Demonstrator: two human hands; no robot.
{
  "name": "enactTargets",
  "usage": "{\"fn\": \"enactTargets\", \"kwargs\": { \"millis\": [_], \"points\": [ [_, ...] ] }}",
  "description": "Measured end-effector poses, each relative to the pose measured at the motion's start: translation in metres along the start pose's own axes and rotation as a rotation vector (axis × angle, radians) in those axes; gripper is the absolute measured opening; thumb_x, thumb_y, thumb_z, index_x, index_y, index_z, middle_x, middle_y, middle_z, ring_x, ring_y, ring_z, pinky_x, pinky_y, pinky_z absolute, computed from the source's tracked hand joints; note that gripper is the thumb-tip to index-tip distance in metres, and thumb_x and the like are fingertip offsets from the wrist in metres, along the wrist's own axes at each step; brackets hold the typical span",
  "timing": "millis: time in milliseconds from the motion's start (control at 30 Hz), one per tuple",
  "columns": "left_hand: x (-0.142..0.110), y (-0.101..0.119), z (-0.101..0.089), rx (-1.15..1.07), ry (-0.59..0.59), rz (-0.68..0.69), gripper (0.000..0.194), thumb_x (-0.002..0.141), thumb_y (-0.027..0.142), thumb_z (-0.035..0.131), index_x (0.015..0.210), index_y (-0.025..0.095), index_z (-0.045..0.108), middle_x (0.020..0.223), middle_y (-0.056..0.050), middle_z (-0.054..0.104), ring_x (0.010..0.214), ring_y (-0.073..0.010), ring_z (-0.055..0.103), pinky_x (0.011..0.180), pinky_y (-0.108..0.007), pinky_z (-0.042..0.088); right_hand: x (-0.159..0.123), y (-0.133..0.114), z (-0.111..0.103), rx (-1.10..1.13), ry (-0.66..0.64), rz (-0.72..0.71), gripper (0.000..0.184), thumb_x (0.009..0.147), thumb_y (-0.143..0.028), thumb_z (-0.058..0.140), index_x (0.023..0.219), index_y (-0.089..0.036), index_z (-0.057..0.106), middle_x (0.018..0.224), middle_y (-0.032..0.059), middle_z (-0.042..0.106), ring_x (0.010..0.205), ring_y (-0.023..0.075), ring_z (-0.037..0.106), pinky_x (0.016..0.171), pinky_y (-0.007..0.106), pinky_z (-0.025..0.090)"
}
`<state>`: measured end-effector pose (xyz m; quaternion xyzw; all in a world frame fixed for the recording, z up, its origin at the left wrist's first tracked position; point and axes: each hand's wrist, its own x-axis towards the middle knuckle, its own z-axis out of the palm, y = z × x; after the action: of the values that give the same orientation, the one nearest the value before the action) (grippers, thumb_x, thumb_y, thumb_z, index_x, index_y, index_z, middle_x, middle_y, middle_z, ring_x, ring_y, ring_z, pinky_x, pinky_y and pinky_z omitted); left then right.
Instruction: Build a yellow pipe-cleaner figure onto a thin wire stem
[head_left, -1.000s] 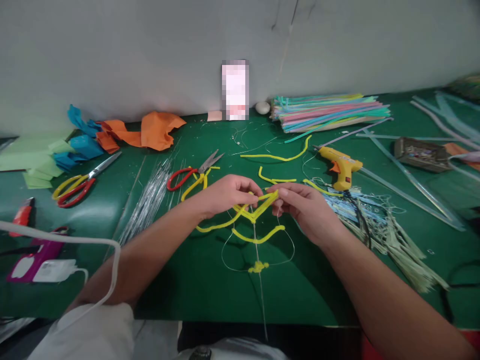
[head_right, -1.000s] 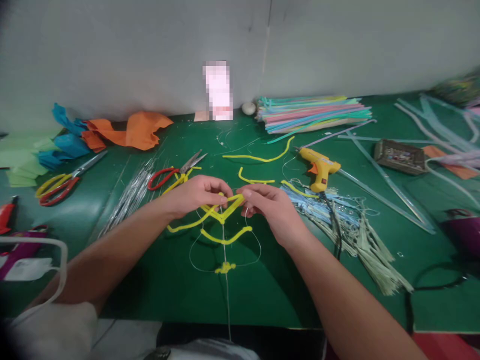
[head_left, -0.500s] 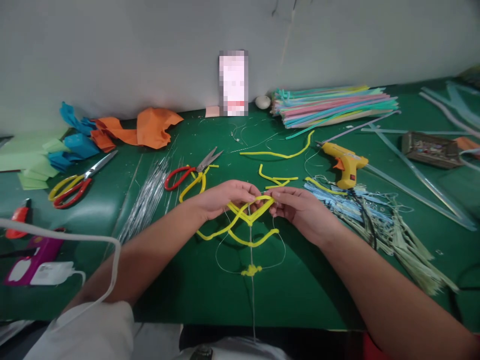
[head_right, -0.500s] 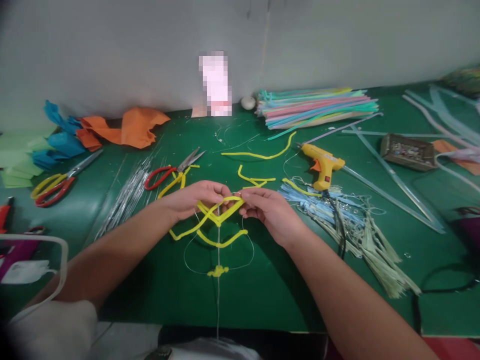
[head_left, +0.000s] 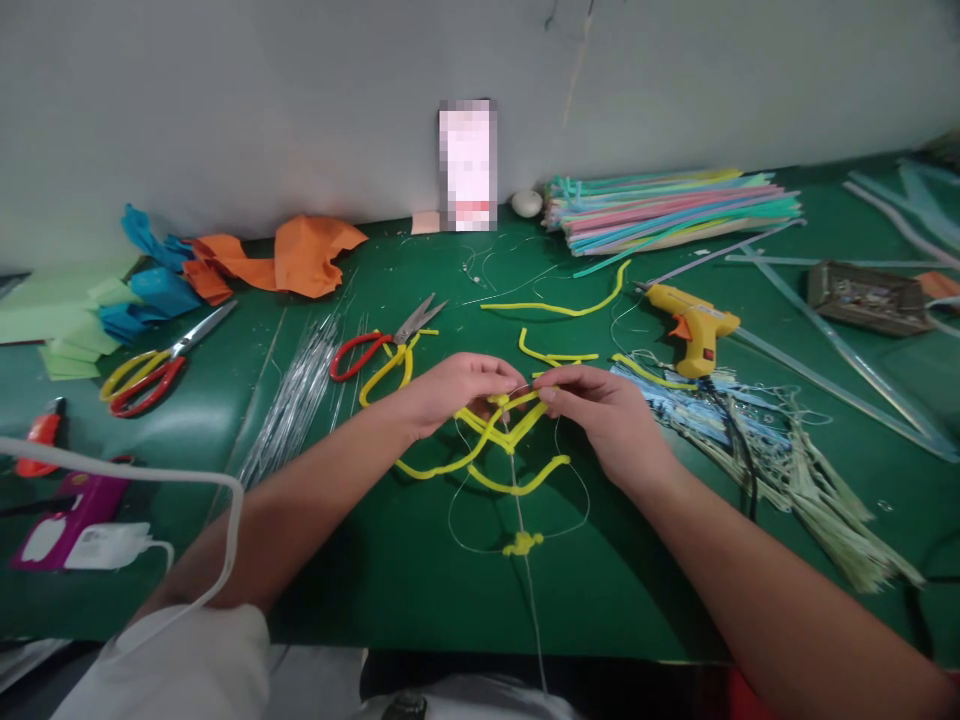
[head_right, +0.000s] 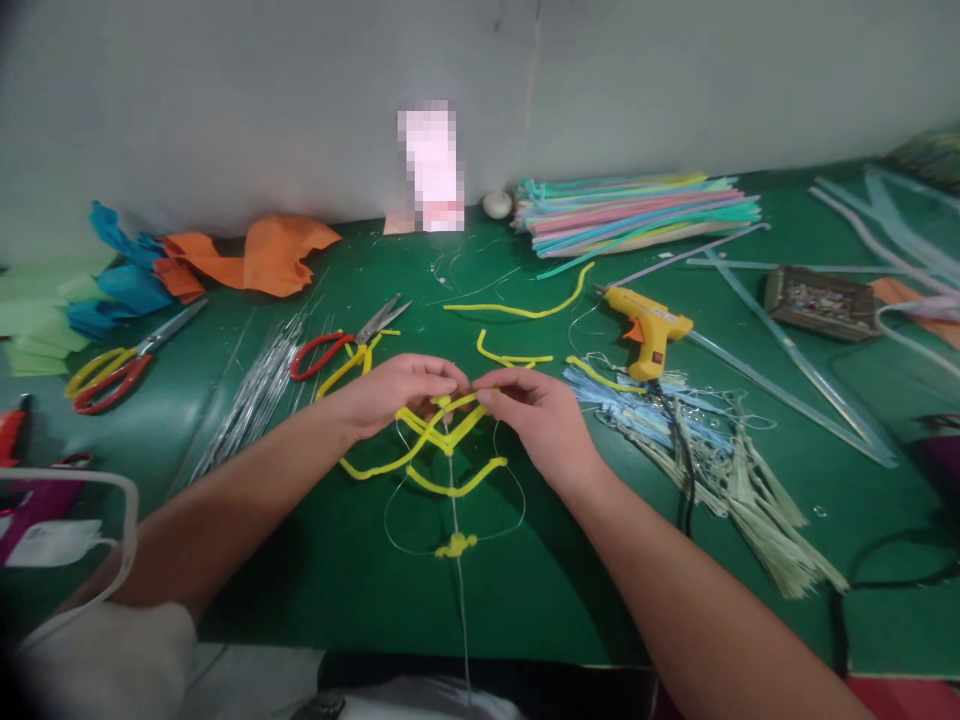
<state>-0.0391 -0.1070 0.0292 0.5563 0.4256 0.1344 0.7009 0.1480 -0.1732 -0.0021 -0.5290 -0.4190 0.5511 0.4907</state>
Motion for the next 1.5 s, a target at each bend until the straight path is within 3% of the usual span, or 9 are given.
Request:
{"fn": "enactTargets", "kwargs": {
  "millis": [267,467,567,667,733,867,933,1167,1500],
  "points": [
    [-0.024,0.024,-0.021,0.517,0.046,0.051,0.037,0.086,0.051,0.059,0.106,0.021,0.067,0.099,-0.007,0.071,0.087,-0.0195,0.065,0.074,-0.03,0.048,0.004,0.002,-0.005,0.127,0.22,-0.089,0.011,0.071,-0.028,0.079,0.079,-0.024,0.074,0.084,0.0012,0.07,0.064,0.0117,0.054,0.066,0.03,0.046],
    [-0.064,0.05,-0.013,1.046,0.63,0.297,0.042,0.08,0.06,0.062,0.082,0.019,0.07,0.082,-0.005,0.066,0.076,-0.0184,0.058,0.067,-0.028,0.039,0.009,0.004,-0.009,0.21,0.357,-0.114,0.013,0.07,-0.029,0.079,0.082,-0.023,0.074,0.083,0.0016,0.066,0.062,0.0104,0.05,0.059,0.028,0.045],
    [-0.076,0.057,-0.004,1.128,0.384,0.041,0.06,0.086,0.068,0.047,0.056,0.018,0.062,0.052,-0.001,0.054,0.049,-0.0128,0.046,0.053,-0.027,0.032,0.01,0.003,-0.008,0.239,0.422,-0.139,0.016,0.069,-0.03,0.079,0.081,-0.022,0.073,0.083,0.0016,0.066,0.061,0.0102,0.05,0.057,0.027,0.044],
    [-0.076,0.056,-0.004,1.075,0.074,-0.171,0.066,0.085,0.072,0.04,0.054,0.018,0.063,0.049,-0.002,0.058,0.043,-0.0126,0.049,0.05,-0.027,0.034,0.011,0.001,-0.008,0.295,0.497,-0.173,0.016,0.066,-0.028,0.08,0.078,-0.02,0.073,0.08,0.0005,0.065,0.06,0.0091,0.05,0.055,0.026,0.043],
    [-0.071,0.051,-0.011,0.99,0.028,-0.189,0.063,0.086,0.071,0.042,0.065,0.018,0.068,0.056,-0.003,0.064,0.047,-0.014,0.056,0.05,-0.026,0.038,0.012,0.0,-0.008,0.325,0.51,-0.163,0.016,0.065,-0.027,0.08,0.078,-0.02,0.073,0.079,-0.0002,0.065,0.059,0.0085,0.05,0.055,0.025,0.044],
    [-0.055,0.037,-0.022,0.68,0.142,-0.026,0.054,0.088,0.06,0.05,0.123,0.021,0.062,0.088,-0.006,0.073,0.055,-0.014,0.064,0.049,-0.024,0.044,0.011,0.0,-0.009,0.326,0.454,-0.109,0.017,0.065,-0.027,0.08,0.079,-0.02,0.073,0.083,0.0002,0.066,0.058,0.0079,0.05,0.056,0.025,0.045],
    [-0.045,0.03,-0.021,0.505,0.252,0.115,0.056,0.089,0.055,0.052,0.133,0.02,0.053,0.098,-0.009,0.071,0.059,-0.0133,0.065,0.049,-0.023,0.046,0.01,0.001,-0.008,0.304,0.409,-0.1,0.016,0.067,-0.027,0.08,0.08,-0.02,0.073,0.082,0.0004,0.067,0.059,0.0081,0.051,0.057,0.026,0.045],
    [-0.014,-0.005,0.001,0.136,0.542,0.511,0.016,0.084,0.03,0.064,0.093,0.017,0.07,0.071,-0.001,0.06,0.061,-0.0081,0.054,0.055,-0.019,0.046,0.007,0.002,-0.003,0.148,0.262,-0.1,0.012,0.069,-0.026,0.078,0.079,-0.021,0.074,0.073,-0.0003,0.066,0.058,0.0093,0.053,0.057,0.026,0.043],
    [0.003,-0.026,0.001,-0.019,0.589,0.459,0.014,0.082,0.027,0.064,0.088,0.018,0.071,0.097,-0.005,0.07,0.09,-0.0145,0.064,0.069,-0.022,0.052,0.009,0.006,-0.008,0.201,0.205,-0.034,0.018,0.074,-0.019,0.065,0.086,-0.022,0.077,0.087,0.0025,0.072,0.072,0.0119,0.059,0.067,0.026,0.045]
  ]
}}
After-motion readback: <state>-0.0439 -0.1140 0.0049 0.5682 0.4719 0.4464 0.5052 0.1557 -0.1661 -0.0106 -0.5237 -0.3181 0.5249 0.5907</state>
